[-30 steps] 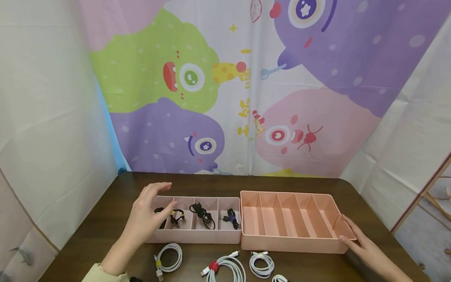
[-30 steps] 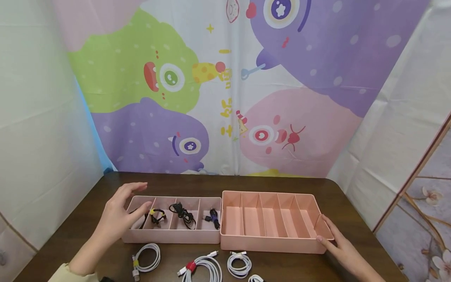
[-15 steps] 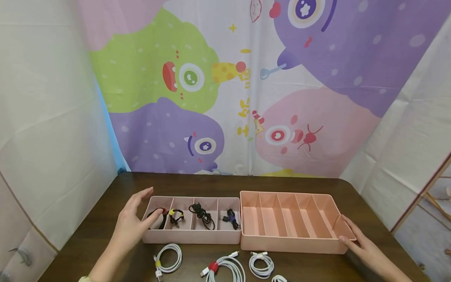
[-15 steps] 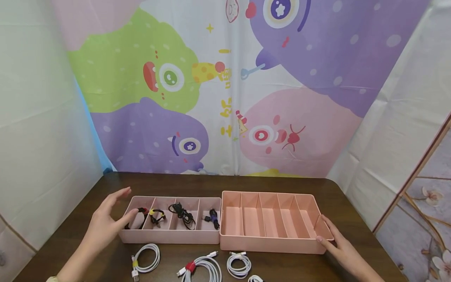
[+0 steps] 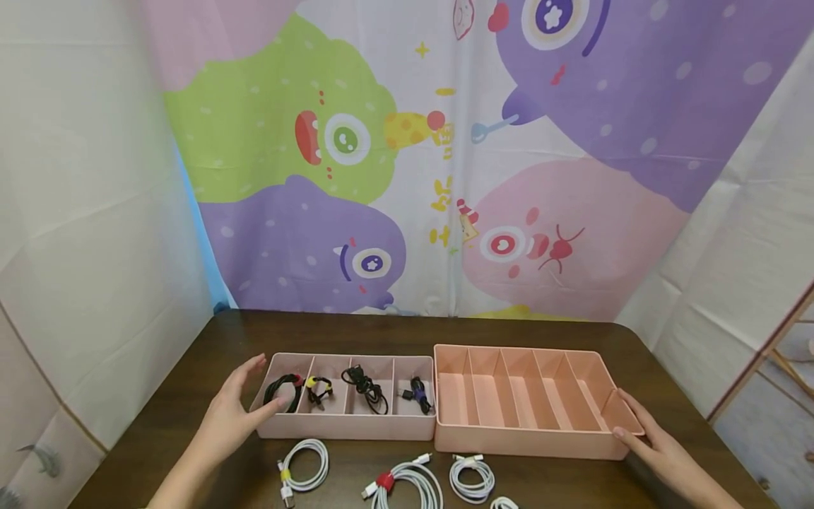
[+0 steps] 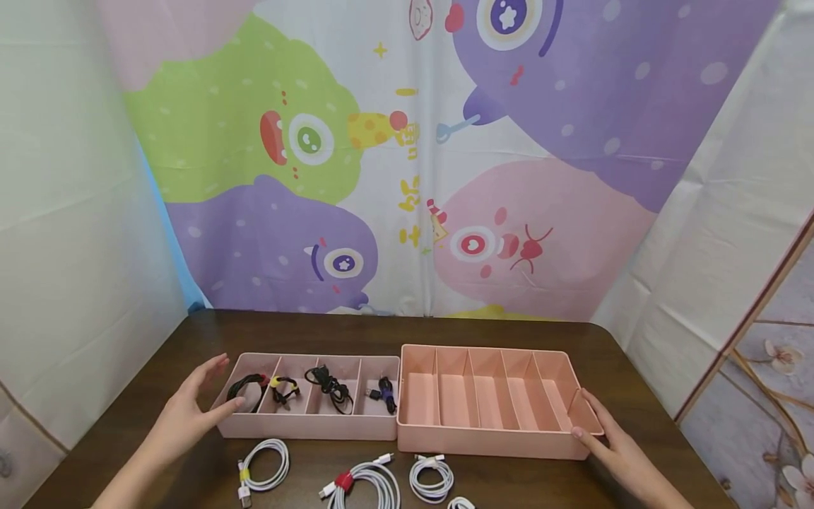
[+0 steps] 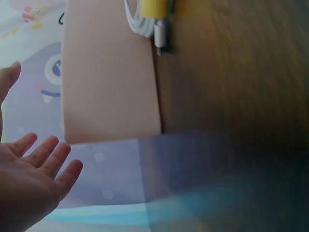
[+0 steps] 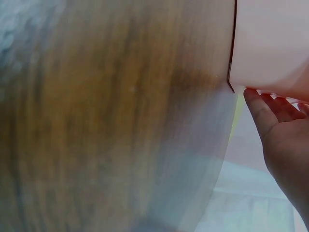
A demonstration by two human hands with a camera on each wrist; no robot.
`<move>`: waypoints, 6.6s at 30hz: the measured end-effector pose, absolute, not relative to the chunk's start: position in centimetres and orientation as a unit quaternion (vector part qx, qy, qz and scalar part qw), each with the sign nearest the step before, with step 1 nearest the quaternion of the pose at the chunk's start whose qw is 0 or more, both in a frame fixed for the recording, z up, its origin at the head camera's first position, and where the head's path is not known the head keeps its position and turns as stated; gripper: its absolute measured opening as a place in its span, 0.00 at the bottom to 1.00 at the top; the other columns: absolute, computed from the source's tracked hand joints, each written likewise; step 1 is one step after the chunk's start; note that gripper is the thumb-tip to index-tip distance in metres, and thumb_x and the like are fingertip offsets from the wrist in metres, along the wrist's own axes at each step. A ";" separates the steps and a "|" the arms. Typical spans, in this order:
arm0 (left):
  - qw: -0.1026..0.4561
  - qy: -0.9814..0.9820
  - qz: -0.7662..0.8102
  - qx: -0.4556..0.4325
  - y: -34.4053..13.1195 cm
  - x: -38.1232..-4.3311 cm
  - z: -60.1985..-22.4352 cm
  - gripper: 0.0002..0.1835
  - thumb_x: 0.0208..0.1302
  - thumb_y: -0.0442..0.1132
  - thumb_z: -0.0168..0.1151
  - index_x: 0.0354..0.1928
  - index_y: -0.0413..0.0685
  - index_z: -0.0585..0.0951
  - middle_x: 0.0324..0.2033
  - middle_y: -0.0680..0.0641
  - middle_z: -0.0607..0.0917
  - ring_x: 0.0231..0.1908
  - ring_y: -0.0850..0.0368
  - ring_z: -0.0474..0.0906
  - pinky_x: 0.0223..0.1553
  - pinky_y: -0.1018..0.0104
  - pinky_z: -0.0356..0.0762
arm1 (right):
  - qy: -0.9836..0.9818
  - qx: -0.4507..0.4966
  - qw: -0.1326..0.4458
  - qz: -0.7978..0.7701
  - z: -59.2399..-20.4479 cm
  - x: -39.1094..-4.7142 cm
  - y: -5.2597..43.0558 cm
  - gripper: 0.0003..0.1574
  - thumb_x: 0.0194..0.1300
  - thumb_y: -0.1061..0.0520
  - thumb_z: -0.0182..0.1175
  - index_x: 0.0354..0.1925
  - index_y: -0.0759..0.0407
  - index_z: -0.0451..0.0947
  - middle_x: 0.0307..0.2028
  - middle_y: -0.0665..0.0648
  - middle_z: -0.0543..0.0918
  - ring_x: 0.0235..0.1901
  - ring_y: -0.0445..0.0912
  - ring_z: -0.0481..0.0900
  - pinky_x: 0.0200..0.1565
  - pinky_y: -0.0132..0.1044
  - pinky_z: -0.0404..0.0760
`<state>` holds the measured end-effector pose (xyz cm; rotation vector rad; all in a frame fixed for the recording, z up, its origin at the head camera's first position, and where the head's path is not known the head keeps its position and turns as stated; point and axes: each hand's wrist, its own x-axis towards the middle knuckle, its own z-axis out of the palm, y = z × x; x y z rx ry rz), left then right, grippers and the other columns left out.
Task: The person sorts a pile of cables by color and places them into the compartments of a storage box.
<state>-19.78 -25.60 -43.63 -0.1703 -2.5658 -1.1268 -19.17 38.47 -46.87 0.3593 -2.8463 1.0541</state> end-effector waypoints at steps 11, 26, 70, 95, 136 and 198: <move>0.115 -0.905 -0.401 -0.079 -27.9 -20.4 -45.5 0.40 0.55 0.45 0.69 0.66 0.38 0.62 0.61 0.33 0.69 0.61 0.36 0.64 0.54 0.38 0.65 | -0.924 0.106 0.018 0.368 -46.8 -19.0 38.6 0.41 0.73 0.52 0.47 0.75 0.44 0.37 0.72 0.67 0.45 0.55 0.14 0.40 0.51 0.69 0.60; 0.083 -0.910 -0.394 -0.103 -29.2 -21.2 -46.3 0.38 0.57 0.45 0.68 0.65 0.38 0.64 0.58 0.35 0.73 0.58 0.40 0.68 0.53 0.42 0.68 | -0.937 0.109 0.024 0.331 -46.0 -19.5 38.5 0.43 0.71 0.51 0.50 0.75 0.52 0.39 0.70 0.73 0.51 0.68 0.51 0.49 0.50 0.68 0.63; 0.026 -0.904 -0.417 -0.096 -28.6 -21.5 -45.7 0.41 0.57 0.44 0.68 0.67 0.38 0.59 0.58 0.31 0.71 0.54 0.36 0.72 0.45 0.54 0.77 | -0.879 0.278 0.335 0.195 -39.4 -14.7 27.8 0.37 0.39 0.63 0.74 0.52 0.56 0.76 0.48 0.48 0.78 0.44 0.33 0.74 0.47 0.16 0.69; 0.004 -0.901 -0.424 -0.090 -28.6 -21.4 -45.7 0.41 0.58 0.45 0.66 0.69 0.39 0.57 0.61 0.28 0.67 0.57 0.29 0.67 0.47 0.42 0.74 | -0.910 0.293 0.229 0.182 -44.0 -13.9 25.1 0.39 0.36 0.49 0.78 0.51 0.44 0.76 0.46 0.35 0.77 0.45 0.36 0.76 0.45 0.28 0.74; -0.028 -0.902 -0.423 -0.077 -28.4 -21.3 -45.3 0.43 0.59 0.47 0.65 0.69 0.38 0.54 0.64 0.27 0.63 0.59 0.28 0.64 0.50 0.39 0.70 | -0.879 0.446 0.117 0.122 -48.1 -16.3 26.7 0.20 0.52 0.32 0.63 0.38 0.38 0.74 0.36 0.34 0.74 0.36 0.32 0.68 0.30 0.30 0.64; -0.027 -0.902 -0.427 -0.065 -28.4 -21.4 -45.5 0.43 0.58 0.45 0.66 0.69 0.40 0.54 0.63 0.27 0.63 0.59 0.30 0.66 0.49 0.41 0.72 | -0.824 0.508 0.222 0.117 -43.3 -16.3 24.7 0.18 0.44 0.48 0.72 0.31 0.41 0.72 0.31 0.34 0.70 0.34 0.27 0.66 0.37 0.21 0.67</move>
